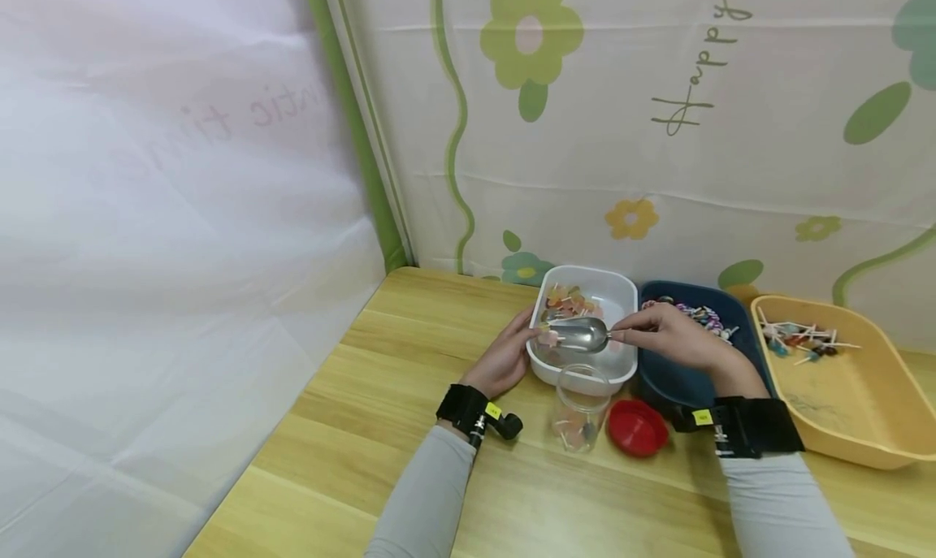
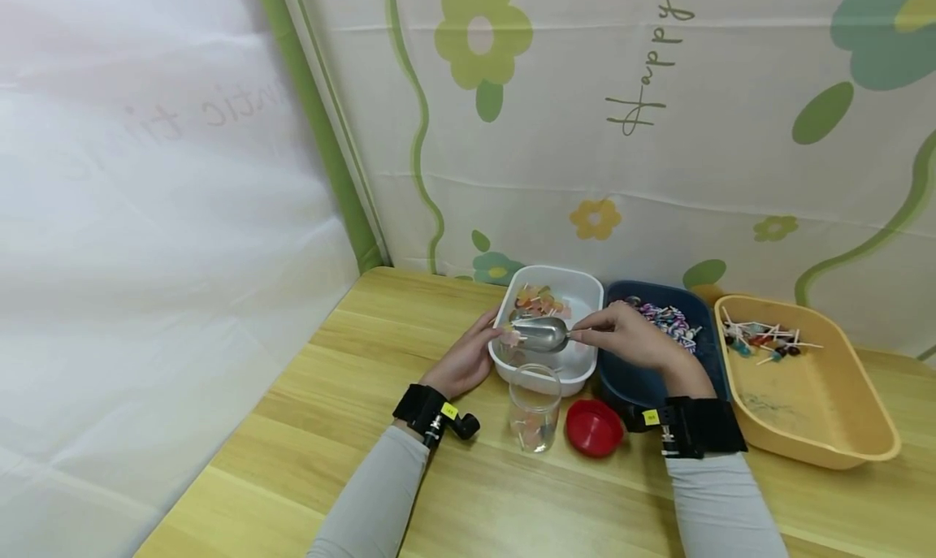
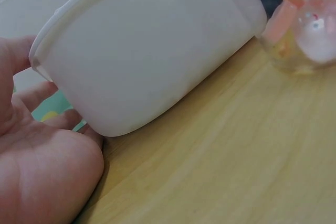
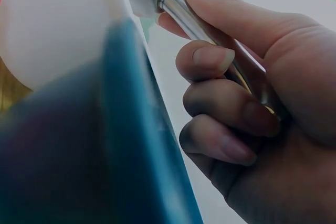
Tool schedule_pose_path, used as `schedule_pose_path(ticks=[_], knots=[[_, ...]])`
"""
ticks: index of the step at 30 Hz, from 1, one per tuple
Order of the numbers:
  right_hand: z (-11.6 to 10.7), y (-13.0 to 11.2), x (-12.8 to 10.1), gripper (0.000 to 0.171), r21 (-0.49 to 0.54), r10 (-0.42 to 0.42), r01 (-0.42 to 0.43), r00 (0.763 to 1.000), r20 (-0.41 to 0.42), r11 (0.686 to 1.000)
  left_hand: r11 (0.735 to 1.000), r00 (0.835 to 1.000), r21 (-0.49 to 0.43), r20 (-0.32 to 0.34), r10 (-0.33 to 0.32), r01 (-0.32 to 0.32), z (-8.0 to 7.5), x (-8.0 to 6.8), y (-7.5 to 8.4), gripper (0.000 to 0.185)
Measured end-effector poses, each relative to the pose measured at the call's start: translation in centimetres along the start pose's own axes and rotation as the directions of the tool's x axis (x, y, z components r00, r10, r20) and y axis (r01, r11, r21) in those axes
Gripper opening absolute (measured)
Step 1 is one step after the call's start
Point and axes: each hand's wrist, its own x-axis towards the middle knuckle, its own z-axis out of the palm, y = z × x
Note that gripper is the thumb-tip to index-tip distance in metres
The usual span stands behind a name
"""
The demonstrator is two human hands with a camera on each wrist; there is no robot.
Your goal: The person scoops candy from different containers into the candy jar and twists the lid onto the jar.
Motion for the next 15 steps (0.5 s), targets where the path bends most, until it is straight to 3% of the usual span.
schedule_pose_path(ticks=[15], knots=[[-2.7, -0.2, -2.2, 0.023, -0.001, 0.114, -0.114, 0.987, -0.111, 0.993, 1.000, 1.000, -0.016, -0.013, -0.017, 0.017, 0.1, -0.2, 0.1, 0.057]])
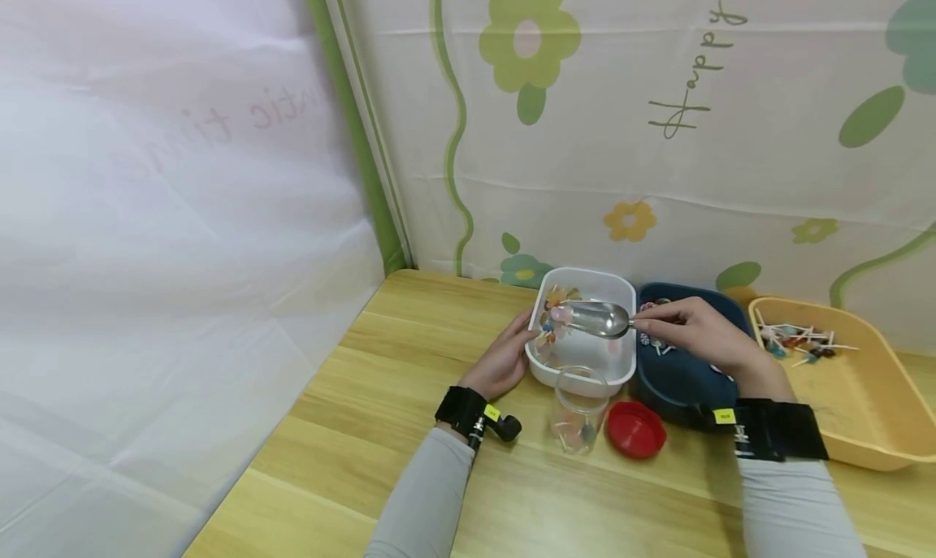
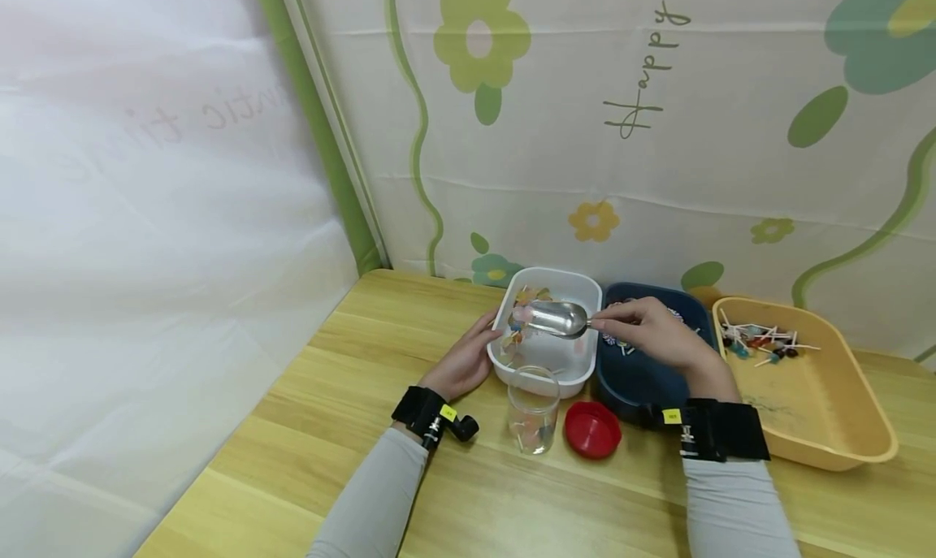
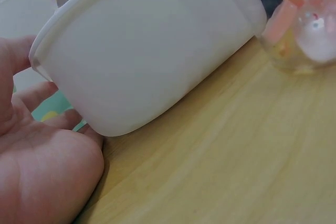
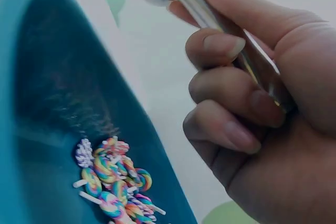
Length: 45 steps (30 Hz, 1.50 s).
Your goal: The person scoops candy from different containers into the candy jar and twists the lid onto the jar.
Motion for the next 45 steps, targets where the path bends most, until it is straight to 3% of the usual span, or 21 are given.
schedule_pose_path(ticks=[10, 16, 22, 29, 31, 37, 45], knots=[[-2.8, -1.4, -2.2, 0.024, 0.170, 0.011, 0.013, 0.990, -0.139, 0.985, 1.000, 1.000, 0.005, -0.025, -0.014, 0.014, 0.1, 0.0, -0.1, 0.056], [-4.4, -3.0, -3.8, 0.023, 0.130, -0.025, 0.046, 0.987, -0.159, 0.990, 1.000, 1.000, 0.006, -0.017, -0.010, 0.010, 0.0, 0.0, -0.1, 0.057], [-5.6, -4.0, -5.2, 0.026, 0.056, -0.161, 0.167, 0.983, -0.090, 0.984, 1.000, 0.998, 0.006, -0.058, -0.023, 0.023, 0.2, 0.1, 0.0, 0.056], [-6.3, -5.7, -6.7, 0.030, -0.020, -0.196, 0.196, 0.980, 0.019, 0.980, 1.000, 0.998, 0.003, -0.054, -0.019, 0.019, 0.2, 0.1, 0.0, 0.058], [-6.3, -6.2, -7.1, 0.029, -0.070, -0.187, 0.188, 0.982, 0.025, 0.980, 1.000, 0.998, 0.004, -0.055, -0.021, 0.021, 0.2, 0.1, 0.0, 0.058], [-6.2, -7.4, -8.3, 0.025, -0.232, -0.051, 0.056, 0.998, 0.027, 0.971, 1.000, 0.998, 0.012, -0.066, -0.025, 0.026, 0.2, 0.1, -0.1, 0.056], [-6.2, -8.5, -8.7, 0.021, -0.271, -0.007, 0.049, 0.988, 0.151, 0.961, 1.000, 0.998, 0.004, -0.054, -0.020, 0.021, 0.2, 0.0, -0.1, 0.055]])
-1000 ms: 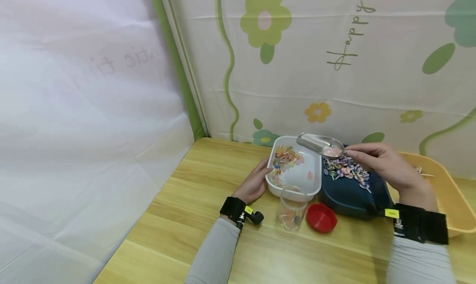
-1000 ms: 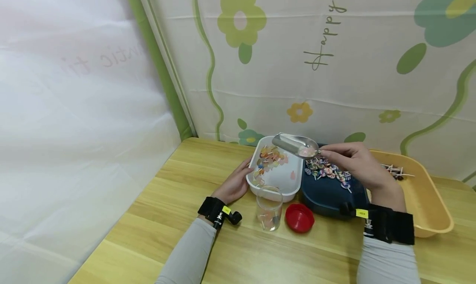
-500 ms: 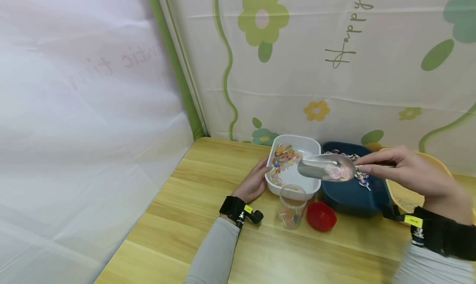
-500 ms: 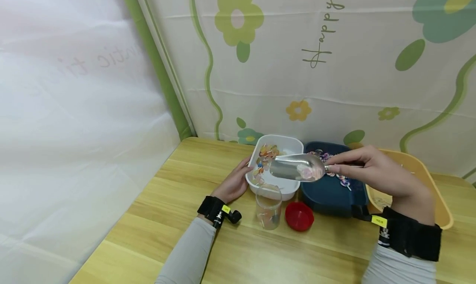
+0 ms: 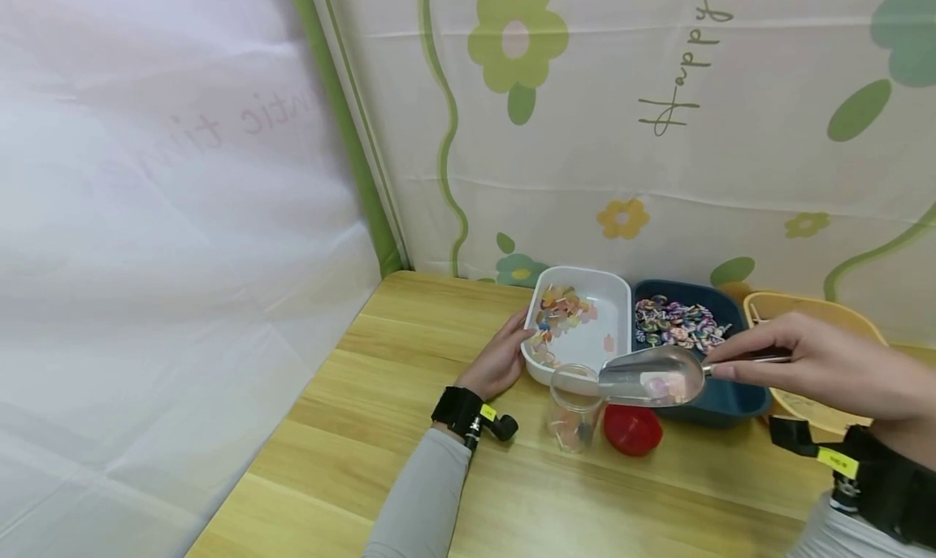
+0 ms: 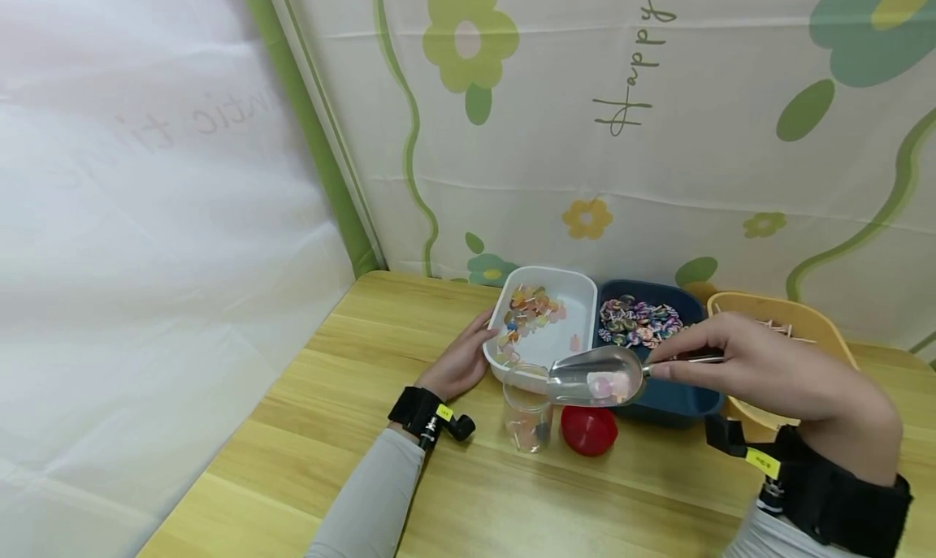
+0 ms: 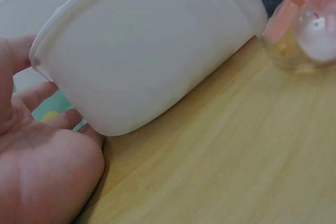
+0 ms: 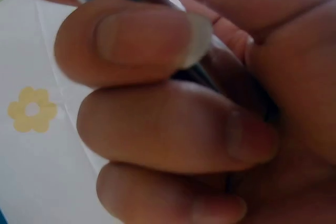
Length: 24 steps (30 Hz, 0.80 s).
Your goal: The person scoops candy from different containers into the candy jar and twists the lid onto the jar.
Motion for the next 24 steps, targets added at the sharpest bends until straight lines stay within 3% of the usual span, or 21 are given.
schedule_pose_path(ticks=[6, 24], knots=[[-0.05, -0.38, 0.05, 0.019, -0.026, 0.035, -0.034, 0.999, 0.023, 0.999, 1.000, 1.000, 0.001, -0.004, -0.001, 0.001, 0.01, 0.04, -0.01, 0.055], [-0.09, -0.71, -0.02, 0.018, -0.064, 0.082, -0.086, 0.995, -0.060, 0.994, 1.000, 1.000, 0.003, 0.010, -0.003, 0.003, 0.02, -0.06, 0.10, 0.055]])
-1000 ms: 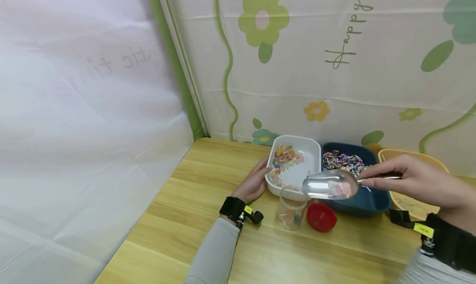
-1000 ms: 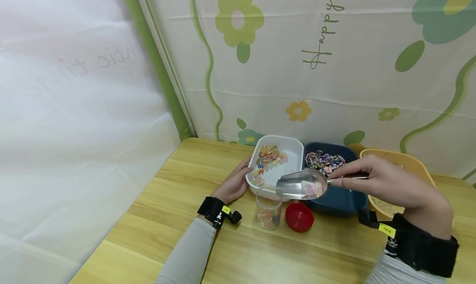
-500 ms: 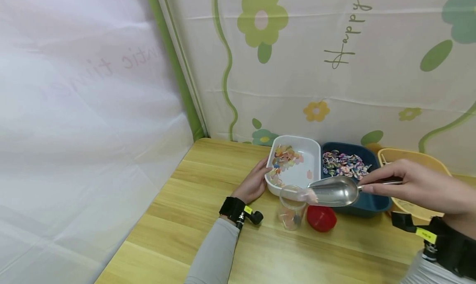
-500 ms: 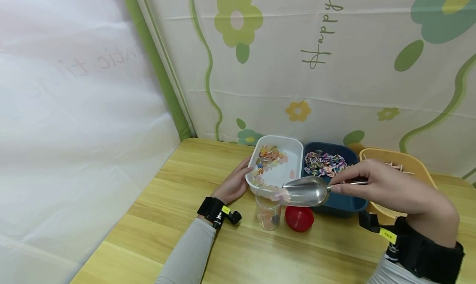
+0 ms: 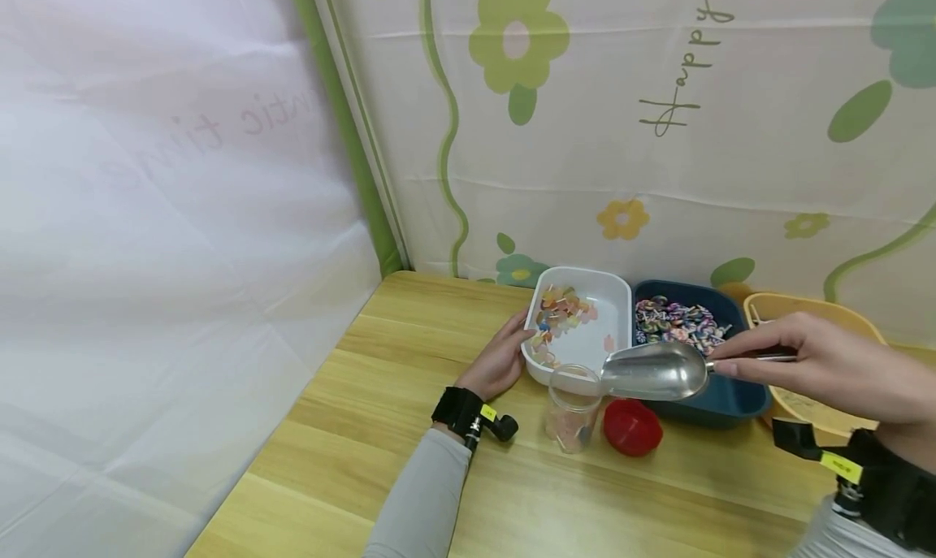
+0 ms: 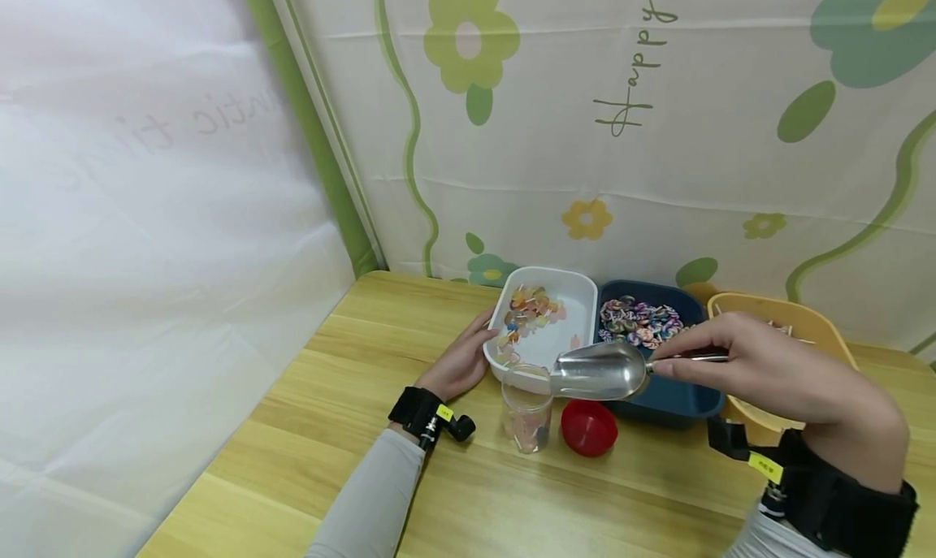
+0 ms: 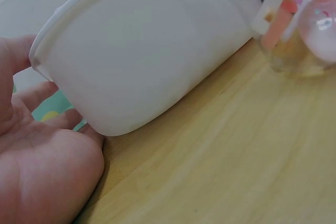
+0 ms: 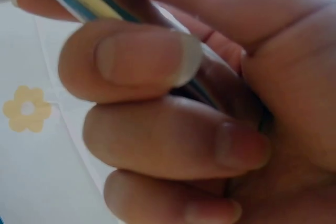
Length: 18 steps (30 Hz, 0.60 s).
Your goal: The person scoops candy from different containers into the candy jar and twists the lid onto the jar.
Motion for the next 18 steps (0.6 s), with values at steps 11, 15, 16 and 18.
schedule_pose_path(ticks=[11, 15, 16, 18], knots=[[1.9, 0.5, 4.4, 0.019, -0.068, 0.028, -0.031, 0.999, -0.045, 0.997, 1.000, 1.000, -0.002, -0.006, 0.008, -0.008, -0.1, 0.0, -0.1, 0.056], [3.3, 0.4, 6.4, 0.021, -0.159, 0.076, -0.079, 0.997, -0.026, 0.984, 1.000, 1.000, -0.007, 0.006, 0.013, -0.013, -0.1, 0.0, -0.1, 0.056], [3.6, 0.3, 6.8, 0.021, -0.178, 0.079, -0.081, 0.997, -0.015, 0.981, 1.000, 1.000, -0.009, 0.005, 0.013, -0.013, -0.1, 0.0, -0.1, 0.056], [4.2, 0.1, 7.5, 0.019, -0.203, 0.091, -0.088, 0.996, 0.004, 0.975, 1.000, 1.000, -0.011, 0.001, 0.014, -0.014, -0.1, 0.1, -0.1, 0.056]])
